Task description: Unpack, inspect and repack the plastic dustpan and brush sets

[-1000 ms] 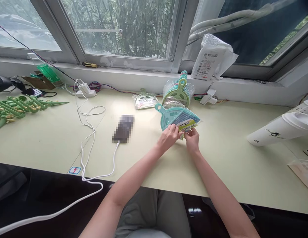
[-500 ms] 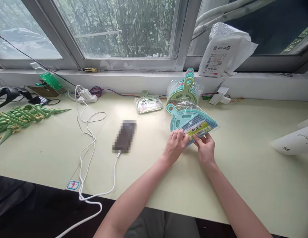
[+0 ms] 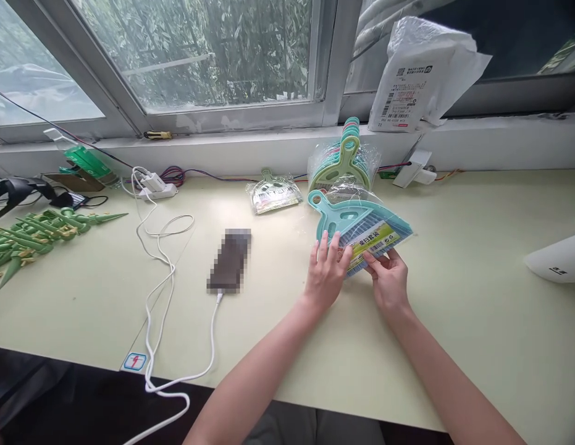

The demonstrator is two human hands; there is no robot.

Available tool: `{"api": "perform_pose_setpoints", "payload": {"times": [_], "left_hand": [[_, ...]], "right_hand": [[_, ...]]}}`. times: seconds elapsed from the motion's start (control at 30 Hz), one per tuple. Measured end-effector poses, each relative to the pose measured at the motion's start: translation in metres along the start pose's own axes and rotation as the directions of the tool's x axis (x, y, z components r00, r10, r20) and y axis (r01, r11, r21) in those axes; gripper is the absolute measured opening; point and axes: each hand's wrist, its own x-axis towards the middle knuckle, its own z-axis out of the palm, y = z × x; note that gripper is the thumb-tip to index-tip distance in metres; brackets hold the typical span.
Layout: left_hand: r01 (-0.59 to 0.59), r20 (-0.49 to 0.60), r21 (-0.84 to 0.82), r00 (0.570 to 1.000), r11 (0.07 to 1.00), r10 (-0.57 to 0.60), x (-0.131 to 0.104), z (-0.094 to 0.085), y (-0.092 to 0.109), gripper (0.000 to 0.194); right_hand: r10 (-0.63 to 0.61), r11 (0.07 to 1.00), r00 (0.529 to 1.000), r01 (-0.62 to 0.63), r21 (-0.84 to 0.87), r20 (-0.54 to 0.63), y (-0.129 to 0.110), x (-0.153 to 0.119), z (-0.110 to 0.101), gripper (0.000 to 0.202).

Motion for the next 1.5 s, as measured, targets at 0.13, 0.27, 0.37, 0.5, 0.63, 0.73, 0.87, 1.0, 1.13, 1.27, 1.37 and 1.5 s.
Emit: {"api": "perform_pose_setpoints", "payload": {"times": [0.13,0.27,0.37,0.5,0.63,0.73,0.87,1.0,1.13,1.27,1.37,1.5], "left_hand": [[-0.096,0.031,-0.083,0.995,0.992,0.099,-0.001,-0.002,0.001,0.032],[-0.207,0.143,-0.192,0.961,0.959,0.236,0.001,-0.013,0.001,0.040],[-0.167,0.204,-0.250,0.954,0.954,0.221,0.005,-0.019,0.001,0.045],[-0.035,0.151,-0.247,0.986,0.969,0.074,0.008,-0.018,-0.002,0.049],[-0.131,0.170,-0.341,0.965,0.931,0.198,0.008,-0.020,-0.003,0.050],[-0.179,0.209,-0.394,0.938,0.902,0.277,0.007,-0.025,-0.002,0.050],[-0.226,0.230,-0.453,0.905,0.862,0.358,0.006,-0.029,-0.001,0.051],[-0.189,0.122,-0.431,0.957,0.883,0.264,0.005,-0.023,0.000,0.047],[-0.014,-0.021,-0.322,1.000,0.947,0.008,0.008,-0.014,0.001,0.044],[-0.012,0.021,-0.296,1.000,0.955,0.020,0.012,-0.010,0.001,0.048],[-0.093,0.017,-0.337,0.994,0.937,0.105,0.009,-0.011,0.003,0.050],[0.076,-0.246,-0.419,0.950,0.905,-0.194,0.006,-0.019,0.009,0.056]], "right_hand": [[0.005,1.000,1.000,-0.005,-0.005,0.028,0.002,0.001,-0.001,0.048],[0.001,1.000,0.998,-0.002,0.012,0.063,0.001,0.000,-0.002,0.047],[-0.012,1.000,0.998,0.012,-0.001,0.068,0.000,-0.001,-0.002,0.048],[-0.009,0.999,0.995,0.014,-0.052,0.095,0.000,-0.004,0.001,0.049],[0.003,0.996,0.987,0.012,-0.090,0.162,0.003,-0.007,0.004,0.043],[-0.001,0.996,0.985,0.016,-0.085,0.174,0.005,-0.008,0.003,0.040],[-0.011,0.994,0.988,0.028,-0.107,0.157,0.005,-0.009,0.001,0.033],[-0.041,0.991,0.983,0.063,-0.114,0.181,0.001,-0.009,0.004,0.034],[-0.001,0.995,0.972,0.025,-0.097,0.234,-0.004,-0.013,0.012,0.031],[0.026,0.992,0.959,0.009,-0.124,0.284,-0.006,-0.018,0.016,0.028],[0.026,0.993,0.966,0.005,-0.117,0.259,-0.006,-0.018,0.014,0.029],[0.005,0.998,0.985,-0.017,0.064,0.172,-0.008,-0.014,0.008,0.038]]}}
